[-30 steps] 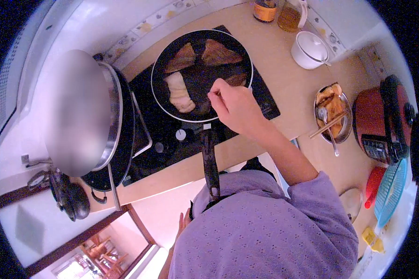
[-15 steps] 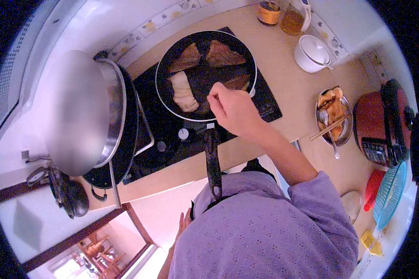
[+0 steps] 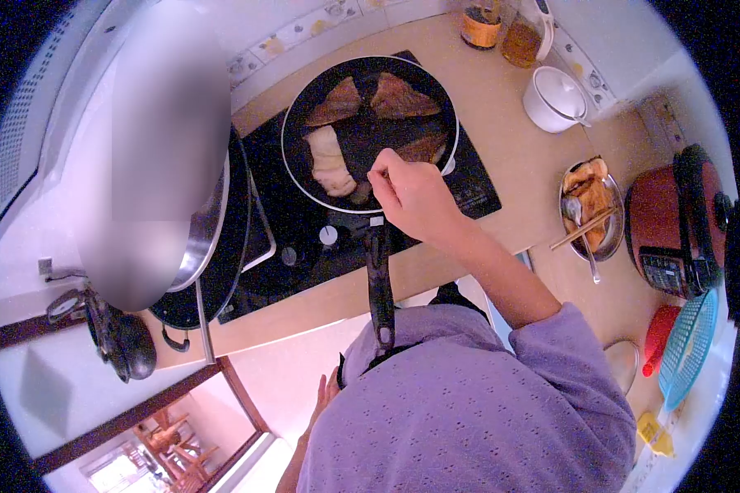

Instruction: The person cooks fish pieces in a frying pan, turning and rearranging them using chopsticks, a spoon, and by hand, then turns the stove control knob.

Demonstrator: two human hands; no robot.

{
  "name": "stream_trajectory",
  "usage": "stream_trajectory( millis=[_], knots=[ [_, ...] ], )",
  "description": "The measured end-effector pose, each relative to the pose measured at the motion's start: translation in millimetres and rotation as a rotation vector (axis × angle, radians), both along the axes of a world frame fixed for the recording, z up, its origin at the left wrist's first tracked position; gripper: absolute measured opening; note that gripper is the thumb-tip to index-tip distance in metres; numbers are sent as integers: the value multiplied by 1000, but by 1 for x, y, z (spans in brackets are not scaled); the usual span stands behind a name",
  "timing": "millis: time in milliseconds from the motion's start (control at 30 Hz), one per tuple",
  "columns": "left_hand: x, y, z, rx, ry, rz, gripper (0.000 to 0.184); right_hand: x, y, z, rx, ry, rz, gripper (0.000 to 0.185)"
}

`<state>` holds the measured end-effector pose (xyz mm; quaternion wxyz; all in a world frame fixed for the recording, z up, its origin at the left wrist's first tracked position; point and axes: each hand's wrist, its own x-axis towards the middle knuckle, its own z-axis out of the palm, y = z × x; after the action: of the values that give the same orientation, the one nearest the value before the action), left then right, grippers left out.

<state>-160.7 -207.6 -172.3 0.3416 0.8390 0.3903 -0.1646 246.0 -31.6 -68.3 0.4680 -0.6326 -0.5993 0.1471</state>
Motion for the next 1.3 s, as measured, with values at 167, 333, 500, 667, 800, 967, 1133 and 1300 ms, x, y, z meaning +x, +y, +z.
stream_trajectory(
  millis=[167, 333, 500, 667, 800, 967, 1133, 1300],
  knots=[
    [0, 2, 0, 0, 0, 2, 63, 7, -1, 17, -30, -51, -23, 8],
    [0, 4, -1, 1, 2, -2, 62, 5, 9, 6, 10, 23, 8, 10],
    [0, 4, 0, -3, 0, -8, 62, 12, 14, 3, -49, 37, -27, 11],
    [0, 3, 2, -8, 8, -10, 62, 14, 18, 8, -141, 77, -11, 13],
    [0, 3, 2, -5, 11, -8, 62, 12, 19, -1, -85, 197, 22, 12],
    [0, 2, 0, -8, 9, -5, 62, 30, 12, 7, -61, 10, -85, 9],
    [-1, 4, 0, -5, 11, -18, 62, 23, 13, -4, -43, 92, 2, 6],
    [0, 5, 0, -2, 11, -27, 61, 26, 11, -2, -51, 57, 11, 6]
  ],
)
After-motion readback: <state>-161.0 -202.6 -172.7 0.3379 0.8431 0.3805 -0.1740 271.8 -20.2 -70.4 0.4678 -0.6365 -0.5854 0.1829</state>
